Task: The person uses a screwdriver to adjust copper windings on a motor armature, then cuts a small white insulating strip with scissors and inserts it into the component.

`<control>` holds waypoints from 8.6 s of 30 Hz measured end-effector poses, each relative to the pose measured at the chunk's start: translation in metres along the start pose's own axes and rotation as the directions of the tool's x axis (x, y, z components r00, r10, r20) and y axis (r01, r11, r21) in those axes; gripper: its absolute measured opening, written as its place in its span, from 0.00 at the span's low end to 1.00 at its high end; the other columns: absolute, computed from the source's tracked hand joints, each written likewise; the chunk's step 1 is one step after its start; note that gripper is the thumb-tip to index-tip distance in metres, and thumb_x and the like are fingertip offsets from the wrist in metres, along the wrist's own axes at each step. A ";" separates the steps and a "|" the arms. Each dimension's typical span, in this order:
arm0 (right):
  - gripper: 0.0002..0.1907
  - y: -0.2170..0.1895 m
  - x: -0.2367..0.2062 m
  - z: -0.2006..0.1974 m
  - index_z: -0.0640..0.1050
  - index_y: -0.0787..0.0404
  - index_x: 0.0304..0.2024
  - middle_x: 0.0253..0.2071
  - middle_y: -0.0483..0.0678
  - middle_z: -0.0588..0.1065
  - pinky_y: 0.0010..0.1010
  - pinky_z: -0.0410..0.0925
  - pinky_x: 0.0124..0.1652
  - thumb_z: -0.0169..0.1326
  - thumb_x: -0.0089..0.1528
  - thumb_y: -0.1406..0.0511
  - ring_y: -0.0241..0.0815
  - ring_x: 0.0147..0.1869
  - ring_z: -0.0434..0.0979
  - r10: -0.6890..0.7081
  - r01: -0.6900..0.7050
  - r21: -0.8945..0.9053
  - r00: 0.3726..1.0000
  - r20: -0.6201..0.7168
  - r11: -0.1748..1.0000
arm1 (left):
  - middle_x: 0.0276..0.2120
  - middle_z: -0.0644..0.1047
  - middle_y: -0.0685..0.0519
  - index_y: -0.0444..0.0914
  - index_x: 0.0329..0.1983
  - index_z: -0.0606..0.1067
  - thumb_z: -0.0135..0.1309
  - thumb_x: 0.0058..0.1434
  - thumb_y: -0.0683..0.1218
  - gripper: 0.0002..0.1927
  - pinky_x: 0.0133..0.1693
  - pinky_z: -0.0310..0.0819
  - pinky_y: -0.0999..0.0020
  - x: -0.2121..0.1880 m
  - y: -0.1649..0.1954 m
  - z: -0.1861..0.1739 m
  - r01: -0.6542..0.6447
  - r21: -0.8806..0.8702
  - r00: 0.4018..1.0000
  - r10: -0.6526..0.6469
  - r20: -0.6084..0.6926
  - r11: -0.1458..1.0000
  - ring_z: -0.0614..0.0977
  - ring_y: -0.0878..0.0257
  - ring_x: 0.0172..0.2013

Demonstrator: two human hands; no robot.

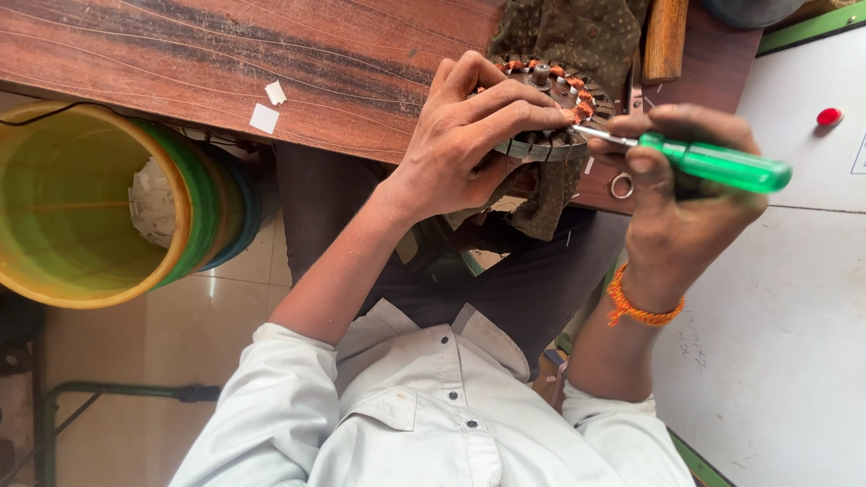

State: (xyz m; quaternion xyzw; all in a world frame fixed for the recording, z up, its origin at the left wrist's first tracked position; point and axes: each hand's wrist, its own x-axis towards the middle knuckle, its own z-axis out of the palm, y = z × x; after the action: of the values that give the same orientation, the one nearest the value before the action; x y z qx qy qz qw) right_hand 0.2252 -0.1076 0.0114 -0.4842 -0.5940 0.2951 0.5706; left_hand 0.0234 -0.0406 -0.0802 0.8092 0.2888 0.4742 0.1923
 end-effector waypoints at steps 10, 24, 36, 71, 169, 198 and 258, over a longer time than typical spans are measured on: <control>0.15 -0.008 -0.005 0.005 0.78 0.68 0.51 0.44 0.57 0.82 0.26 0.78 0.46 0.67 0.70 0.64 0.45 0.48 0.86 -0.177 0.204 -0.260 0.976 0.123 0.944 | 0.56 0.75 0.65 0.51 0.70 0.71 0.71 0.59 0.44 0.36 0.59 0.63 0.61 -0.002 0.002 0.000 0.007 -0.039 1.000 -0.008 -0.022 0.999 0.70 0.59 0.56; 0.19 0.013 -0.009 -0.018 0.75 0.69 0.49 0.42 0.57 0.80 0.35 0.80 0.43 0.65 0.69 0.59 0.49 0.43 0.86 -0.189 0.189 0.009 0.982 -0.013 0.982 | 0.55 0.74 0.60 0.47 0.60 0.73 0.71 0.56 0.48 0.30 0.58 0.65 0.58 -0.003 0.017 -0.003 0.036 0.098 0.994 -0.026 -0.104 0.995 0.72 0.56 0.55; 0.22 0.061 -0.046 -0.084 0.72 0.70 0.51 0.43 0.64 0.80 0.41 0.82 0.43 0.66 0.74 0.58 0.54 0.43 0.86 -0.033 0.070 0.105 0.947 -0.321 0.992 | 0.50 0.77 0.58 0.41 0.55 0.75 0.66 0.59 0.43 0.21 0.54 0.63 0.59 -0.008 0.032 0.026 0.122 0.184 0.960 -0.069 -0.270 0.975 0.75 0.57 0.50; 0.16 -0.010 -0.017 0.015 0.78 0.68 0.50 0.45 0.56 0.82 0.26 0.79 0.50 0.66 0.70 0.62 0.43 0.50 0.86 -0.138 0.137 -0.250 0.990 0.015 0.958 | 0.56 0.74 0.64 0.54 0.67 0.73 0.70 0.55 0.41 0.36 0.60 0.64 0.60 -0.002 -0.004 -0.003 -0.051 0.026 0.999 0.051 -0.009 0.998 0.70 0.58 0.56; 0.19 0.021 -0.035 -0.023 0.75 0.71 0.50 0.44 0.64 0.79 0.38 0.81 0.42 0.67 0.72 0.61 0.52 0.44 0.85 0.094 -0.068 0.352 0.994 -0.057 0.933 | 0.63 0.73 0.55 0.49 0.67 0.75 0.65 0.55 0.34 0.36 0.69 0.65 0.54 -0.010 -0.036 -0.058 -0.014 -0.159 0.965 0.055 0.257 0.987 0.71 0.54 0.66; 0.21 -0.009 0.001 0.012 0.71 0.67 0.59 0.46 0.56 0.82 0.22 0.78 0.44 0.60 0.74 0.57 0.38 0.47 0.86 -0.076 0.097 -0.142 0.987 0.145 0.985 | 0.64 0.72 0.63 0.52 0.68 0.70 0.66 0.62 0.40 0.32 0.62 0.61 0.58 -0.007 -0.012 -0.028 -0.090 -0.029 0.987 0.093 0.129 0.995 0.70 0.60 0.61; 0.26 -0.005 0.012 0.001 0.73 0.69 0.57 0.43 0.56 0.81 0.31 0.80 0.47 0.60 0.74 0.52 0.44 0.48 0.86 -0.004 0.004 0.006 0.998 0.070 1.000 | 0.51 0.77 0.63 0.53 0.67 0.74 0.72 0.49 0.40 0.41 0.55 0.65 0.59 -0.001 -0.004 -0.026 -0.015 0.023 0.993 0.013 0.119 1.000 0.71 0.57 0.49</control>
State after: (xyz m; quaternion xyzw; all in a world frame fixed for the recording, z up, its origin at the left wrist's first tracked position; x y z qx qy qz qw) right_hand 0.2247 -0.0978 0.0206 -0.4708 -0.6139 0.3124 0.5513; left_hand -0.0008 -0.0372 -0.0704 0.8403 0.2769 0.4229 0.1960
